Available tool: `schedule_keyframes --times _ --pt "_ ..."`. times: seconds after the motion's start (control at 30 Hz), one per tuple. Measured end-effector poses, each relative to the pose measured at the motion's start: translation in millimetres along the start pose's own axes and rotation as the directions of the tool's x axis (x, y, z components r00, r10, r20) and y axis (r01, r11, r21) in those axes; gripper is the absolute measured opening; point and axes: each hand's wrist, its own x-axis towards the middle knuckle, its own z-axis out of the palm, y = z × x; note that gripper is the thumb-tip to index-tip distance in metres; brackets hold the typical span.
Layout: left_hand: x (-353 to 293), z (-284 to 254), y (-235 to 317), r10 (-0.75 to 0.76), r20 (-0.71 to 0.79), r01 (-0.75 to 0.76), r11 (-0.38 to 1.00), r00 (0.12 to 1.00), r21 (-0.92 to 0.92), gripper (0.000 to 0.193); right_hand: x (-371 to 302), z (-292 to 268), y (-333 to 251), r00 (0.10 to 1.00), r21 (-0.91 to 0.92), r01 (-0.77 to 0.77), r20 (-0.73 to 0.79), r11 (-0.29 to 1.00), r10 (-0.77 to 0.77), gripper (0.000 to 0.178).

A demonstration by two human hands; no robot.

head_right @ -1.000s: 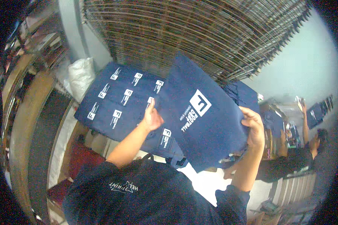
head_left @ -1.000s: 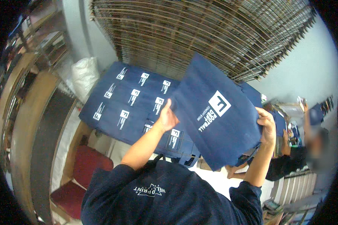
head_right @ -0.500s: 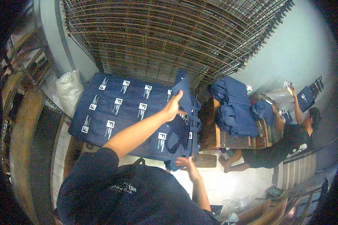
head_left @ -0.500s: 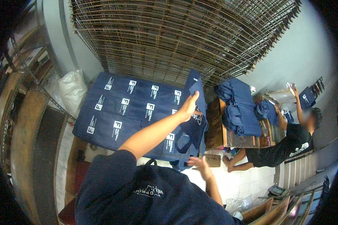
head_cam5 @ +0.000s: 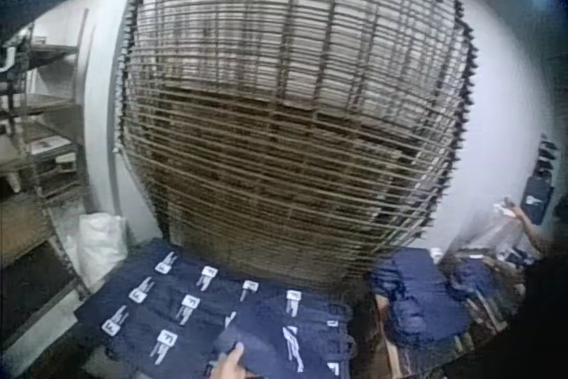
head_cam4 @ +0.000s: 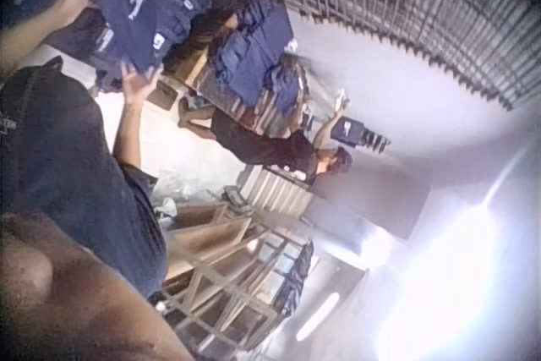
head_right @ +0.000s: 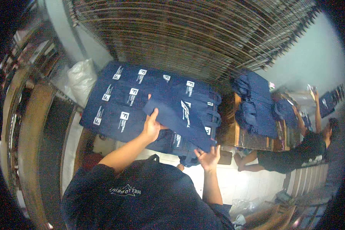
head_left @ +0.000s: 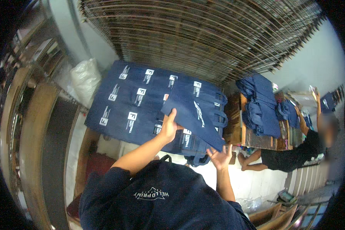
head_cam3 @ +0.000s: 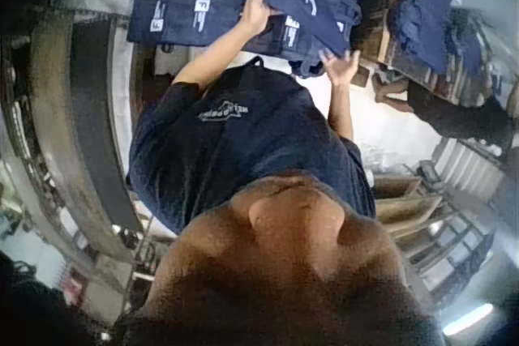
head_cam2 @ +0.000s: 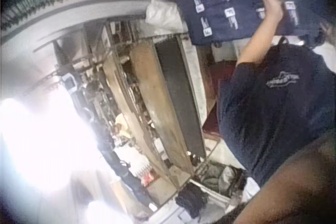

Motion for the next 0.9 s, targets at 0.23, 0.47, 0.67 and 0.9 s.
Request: schedule_keyframes --times 0.23,0.47,0.67,0.9 --pt "-42.2 -101.1 -14.6 -0.073 -0.387 0.132 0.983 0.919 0.129 0.040 35.7 6.7 -2.4 0.995 -0.251 -0.091 -0.069 0.964 0.076 0.025" --pt "-14.0 -156.5 -8.3 -0.215 -0.568 0.196 0.976 0.795 -0.096 0.057 86.1 29.5 -2.0 0.954 -0.288 -0.278 -0.190 0.916 0.230 0.033" --pt "-16.4 -167.5 28.2 -0.083 -0.547 0.062 0.996 0.833 -0.057 0.050 88.4 44.0 -16.9 0.967 -0.304 -0.243 -0.154 0.921 0.204 0.022" --pt "-23.2 -261.1 -29.4 0.036 -0.710 0.220 0.939 0.703 0.266 0.024 126.8 -70.3 32.3 0.886 -0.702 -0.401 -0.461 0.588 0.053 0.017"
